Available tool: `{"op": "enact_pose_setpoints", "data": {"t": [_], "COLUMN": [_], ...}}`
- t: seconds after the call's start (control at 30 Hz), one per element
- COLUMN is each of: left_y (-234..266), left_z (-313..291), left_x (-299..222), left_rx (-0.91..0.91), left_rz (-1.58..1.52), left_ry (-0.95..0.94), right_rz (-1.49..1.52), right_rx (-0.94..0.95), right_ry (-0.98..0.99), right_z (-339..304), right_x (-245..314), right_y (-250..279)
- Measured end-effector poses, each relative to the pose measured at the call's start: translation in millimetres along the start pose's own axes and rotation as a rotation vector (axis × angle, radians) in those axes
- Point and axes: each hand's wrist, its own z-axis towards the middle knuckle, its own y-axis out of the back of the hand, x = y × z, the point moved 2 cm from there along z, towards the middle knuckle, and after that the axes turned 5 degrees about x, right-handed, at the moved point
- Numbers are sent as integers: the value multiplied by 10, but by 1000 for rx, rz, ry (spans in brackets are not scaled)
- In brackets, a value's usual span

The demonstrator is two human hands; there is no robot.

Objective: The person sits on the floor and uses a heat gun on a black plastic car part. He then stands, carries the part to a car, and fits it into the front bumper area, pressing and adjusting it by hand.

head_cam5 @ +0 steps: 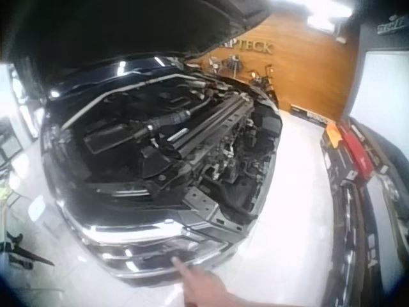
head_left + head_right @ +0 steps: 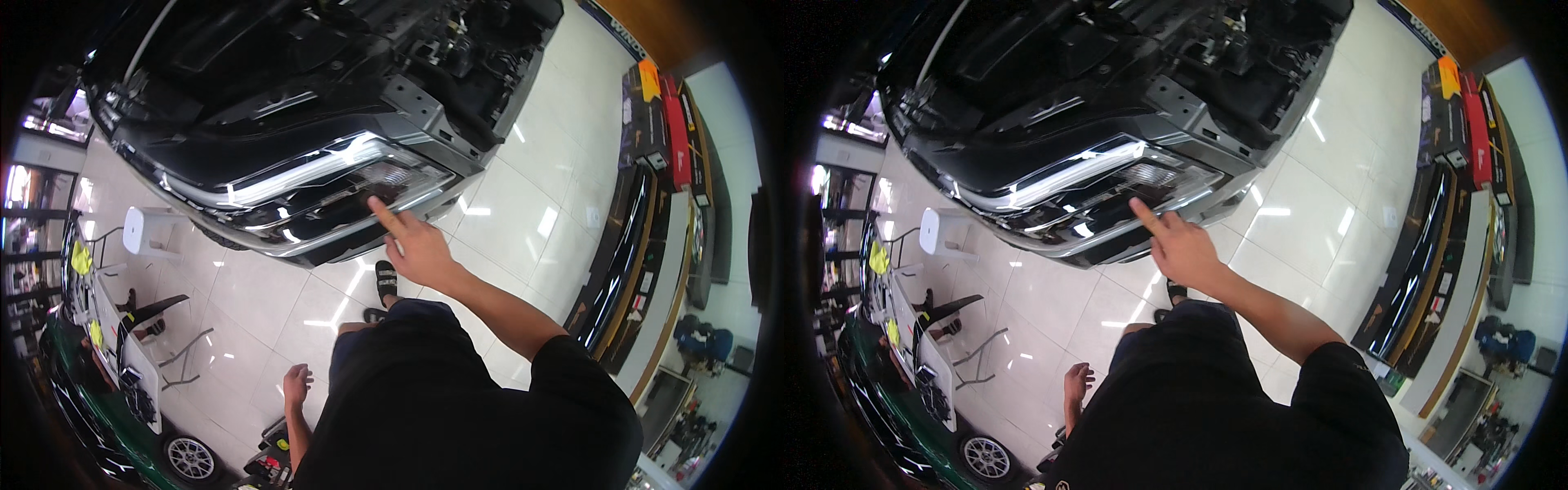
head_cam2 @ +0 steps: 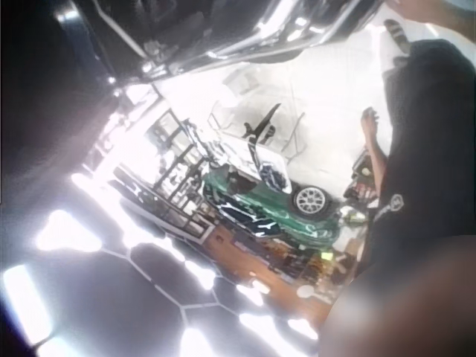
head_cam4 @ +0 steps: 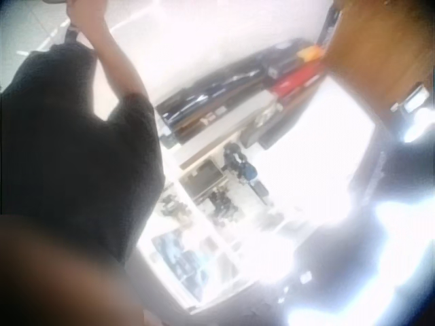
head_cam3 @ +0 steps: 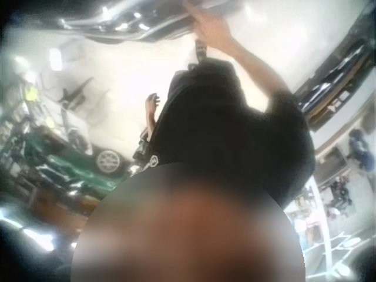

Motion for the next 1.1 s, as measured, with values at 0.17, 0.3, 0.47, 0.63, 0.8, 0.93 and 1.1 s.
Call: {"op": "enact_pose_setpoints", "data": {"t": [0.17,0.3,0.47,0.63,0.8,0.93,1.1], "left_y": [-115,-386,-918,-1367,-1586,-1473,-1246], "left_z": [-81,-217,-471,-750,-791,-779,-821], "left_x": [405,781,1213,1579,1754,1533,479], "left_rx": [-44,-109,-77,-58,-44,-174,-325], "left_rz": [-126,-290,-440,-442,-403,-543,-544], "left_ry": [1,30,72,49,110,80,-173], "right_rz": [72,-102,-97,-140,-162,-48,206], "right_rx": [-152,-35,-27,-50,75,54,-37], "right_ry": [68,84,126,18,36,117,30], "right_z": [201,353,319,264,189,74,62], "right_x": [256,584,722,553,499,521,144], "right_y": [45,-193,-255,35,-117,-155,176]}}
